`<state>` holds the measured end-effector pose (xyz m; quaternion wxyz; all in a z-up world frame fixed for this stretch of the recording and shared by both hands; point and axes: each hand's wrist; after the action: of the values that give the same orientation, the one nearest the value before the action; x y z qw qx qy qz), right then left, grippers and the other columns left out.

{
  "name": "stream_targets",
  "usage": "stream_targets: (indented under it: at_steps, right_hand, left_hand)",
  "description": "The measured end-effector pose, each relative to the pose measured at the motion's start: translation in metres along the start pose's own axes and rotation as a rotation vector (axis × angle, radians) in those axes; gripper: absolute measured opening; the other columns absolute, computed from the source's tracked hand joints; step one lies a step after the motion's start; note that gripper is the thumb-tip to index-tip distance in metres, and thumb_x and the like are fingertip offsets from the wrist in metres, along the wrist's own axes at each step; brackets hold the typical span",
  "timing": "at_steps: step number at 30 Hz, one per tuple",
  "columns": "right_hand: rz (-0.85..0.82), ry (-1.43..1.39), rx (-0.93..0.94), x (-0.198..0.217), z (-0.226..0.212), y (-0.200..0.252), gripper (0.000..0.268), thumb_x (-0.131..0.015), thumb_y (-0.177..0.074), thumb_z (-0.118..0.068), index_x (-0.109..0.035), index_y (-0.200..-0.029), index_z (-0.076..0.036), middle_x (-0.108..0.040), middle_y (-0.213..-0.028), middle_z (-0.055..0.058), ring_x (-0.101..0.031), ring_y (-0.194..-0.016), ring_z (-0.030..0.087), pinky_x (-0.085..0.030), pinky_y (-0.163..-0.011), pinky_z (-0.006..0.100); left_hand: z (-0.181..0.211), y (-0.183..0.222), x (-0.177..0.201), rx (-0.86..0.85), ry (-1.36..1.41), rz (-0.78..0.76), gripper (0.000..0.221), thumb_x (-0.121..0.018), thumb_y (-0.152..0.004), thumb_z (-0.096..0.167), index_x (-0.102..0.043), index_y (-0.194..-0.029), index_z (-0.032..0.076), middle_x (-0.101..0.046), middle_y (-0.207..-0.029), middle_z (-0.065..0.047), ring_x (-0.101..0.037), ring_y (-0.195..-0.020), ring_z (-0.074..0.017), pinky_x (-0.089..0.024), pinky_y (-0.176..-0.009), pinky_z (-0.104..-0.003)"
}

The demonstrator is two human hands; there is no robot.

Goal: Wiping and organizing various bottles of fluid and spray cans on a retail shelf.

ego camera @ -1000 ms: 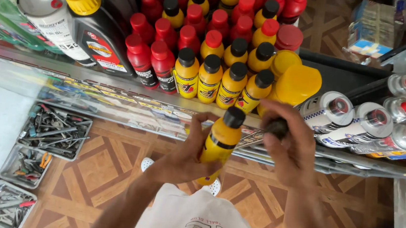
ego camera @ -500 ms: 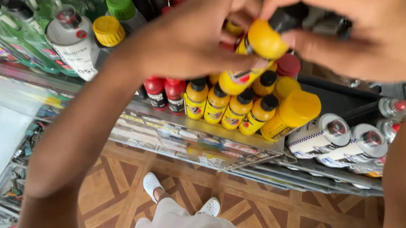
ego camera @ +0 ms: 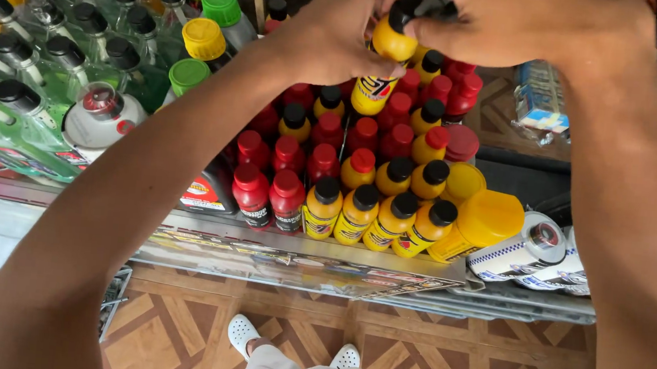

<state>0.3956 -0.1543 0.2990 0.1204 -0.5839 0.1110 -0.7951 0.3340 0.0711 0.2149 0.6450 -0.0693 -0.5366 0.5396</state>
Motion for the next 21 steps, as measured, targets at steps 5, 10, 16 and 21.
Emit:
stream_targets:
  at_steps: [5, 10, 16, 21]
  right_hand:
    - [-0.277, -0.135, -0.292, -0.017, -0.014, -0.019, 0.039, -0.070, -0.090, -0.008, -0.073, -0.129, -0.006, -0.074, -0.103, 0.018, -0.064, -0.046, 0.028, -0.049, -0.038, 0.039]
    - [-0.406, -0.145, -0.301, -0.067, -0.008, -0.015, 0.027, -0.070, -0.084, -0.015, -0.072, -0.110, -0.007, -0.075, -0.103, 0.012, -0.070, -0.085, 0.038, -0.056, -0.074, 0.049]
    - [-0.454, -0.224, -0.202, -0.101, -0.013, -0.017, 0.026, -0.072, -0.082, -0.016, -0.074, -0.107, -0.010, -0.076, -0.107, 0.005, -0.067, -0.091, 0.036, -0.051, -0.076, 0.050]
    - [-0.448, -0.151, -0.157, -0.118, -0.006, -0.012, 0.033, -0.069, -0.084, -0.020, -0.072, -0.116, -0.015, -0.074, -0.113, 0.004, -0.064, -0.104, 0.032, -0.047, -0.091, 0.049]
  left_hand:
    - [-0.016, 0.005, 0.000, 0.247, 0.010, -0.117, 0.082, -0.091, -0.082, 0.010, -0.033, -0.138, -0.001, -0.071, -0.124, -0.018, -0.076, -0.108, -0.0336, -0.065, -0.083, -0.041]
    - [0.003, 0.013, 0.022, 0.278, -0.130, -0.155, 0.095, -0.085, -0.090, 0.019, -0.017, -0.148, -0.013, -0.070, -0.112, -0.020, -0.069, -0.071, -0.0242, -0.054, -0.055, -0.032]
    - [0.111, 0.044, 0.045, 0.190, -0.133, -0.084, 0.077, -0.074, -0.097, 0.014, -0.023, -0.150, -0.010, -0.062, -0.129, -0.024, -0.067, -0.111, -0.0327, -0.055, -0.093, -0.041]
    - [0.179, 0.109, 0.033, 0.185, 0.105, 0.004, 0.040, -0.080, -0.081, 0.004, -0.053, -0.112, 0.004, -0.069, -0.105, -0.009, -0.069, -0.090, -0.0232, -0.058, -0.080, -0.035]
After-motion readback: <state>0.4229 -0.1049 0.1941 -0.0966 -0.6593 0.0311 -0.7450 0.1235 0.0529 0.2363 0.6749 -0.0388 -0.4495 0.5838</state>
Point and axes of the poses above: each hand's wrist, its own y-axis away from the middle knuckle, its own x-axis out of the back of the hand, z = x × y
